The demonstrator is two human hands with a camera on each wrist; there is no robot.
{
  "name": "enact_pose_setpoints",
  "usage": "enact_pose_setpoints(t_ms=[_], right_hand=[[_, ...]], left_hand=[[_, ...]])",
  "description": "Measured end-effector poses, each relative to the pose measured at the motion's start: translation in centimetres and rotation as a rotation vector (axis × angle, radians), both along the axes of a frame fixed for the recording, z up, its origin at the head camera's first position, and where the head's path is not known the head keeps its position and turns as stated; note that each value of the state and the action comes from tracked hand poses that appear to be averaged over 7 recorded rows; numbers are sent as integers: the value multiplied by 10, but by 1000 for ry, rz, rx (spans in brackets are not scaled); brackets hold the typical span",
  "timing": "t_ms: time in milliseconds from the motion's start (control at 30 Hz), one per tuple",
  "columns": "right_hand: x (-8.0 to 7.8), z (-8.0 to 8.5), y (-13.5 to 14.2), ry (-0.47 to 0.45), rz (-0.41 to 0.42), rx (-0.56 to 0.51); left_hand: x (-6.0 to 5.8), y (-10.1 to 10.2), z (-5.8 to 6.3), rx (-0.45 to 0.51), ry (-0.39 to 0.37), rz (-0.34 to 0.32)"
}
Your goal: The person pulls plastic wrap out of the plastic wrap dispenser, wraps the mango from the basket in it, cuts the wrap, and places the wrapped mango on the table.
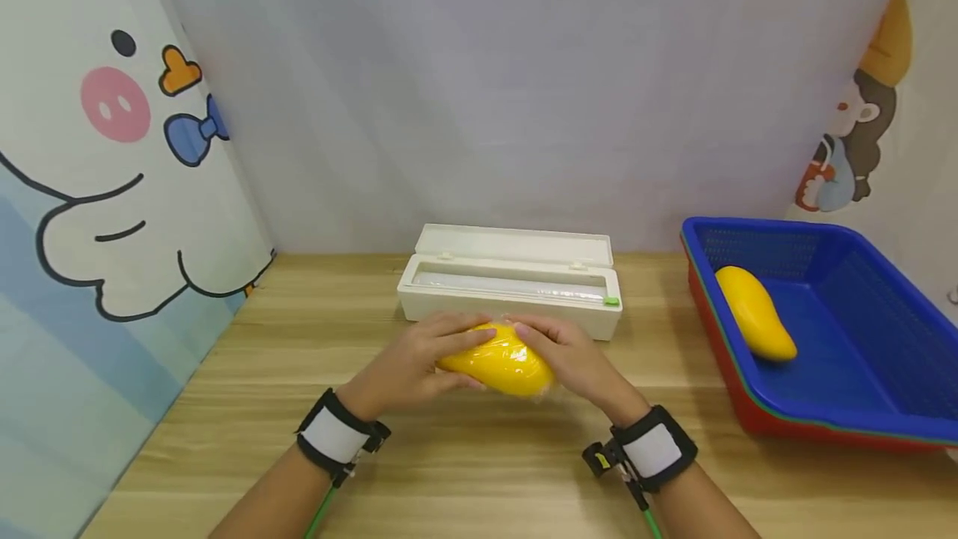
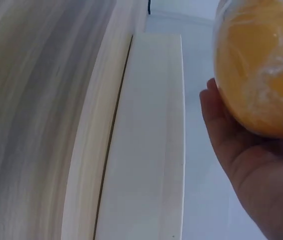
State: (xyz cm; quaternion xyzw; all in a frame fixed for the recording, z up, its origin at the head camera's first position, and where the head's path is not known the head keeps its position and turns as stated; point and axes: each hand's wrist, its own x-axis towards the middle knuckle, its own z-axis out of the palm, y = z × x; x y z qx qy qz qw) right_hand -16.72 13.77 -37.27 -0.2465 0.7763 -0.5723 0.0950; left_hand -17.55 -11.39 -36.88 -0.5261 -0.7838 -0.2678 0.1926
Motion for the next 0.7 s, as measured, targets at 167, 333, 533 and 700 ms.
enact_pose_setpoints(t_ms=[167,333,533,700], right_hand=[[3,4,-6,97,-63,2],[14,20,-16,284,-103,32],[17,20,-19,523,-133,120],[6,-1,-11,598,-73,156]], left_hand=[[0,-1,0,24,-40,32],[-2,-2,-2,48,-51,51],[-4,-1,-5,67,-27,67],[-6,-1,-6,98,-30,54]])
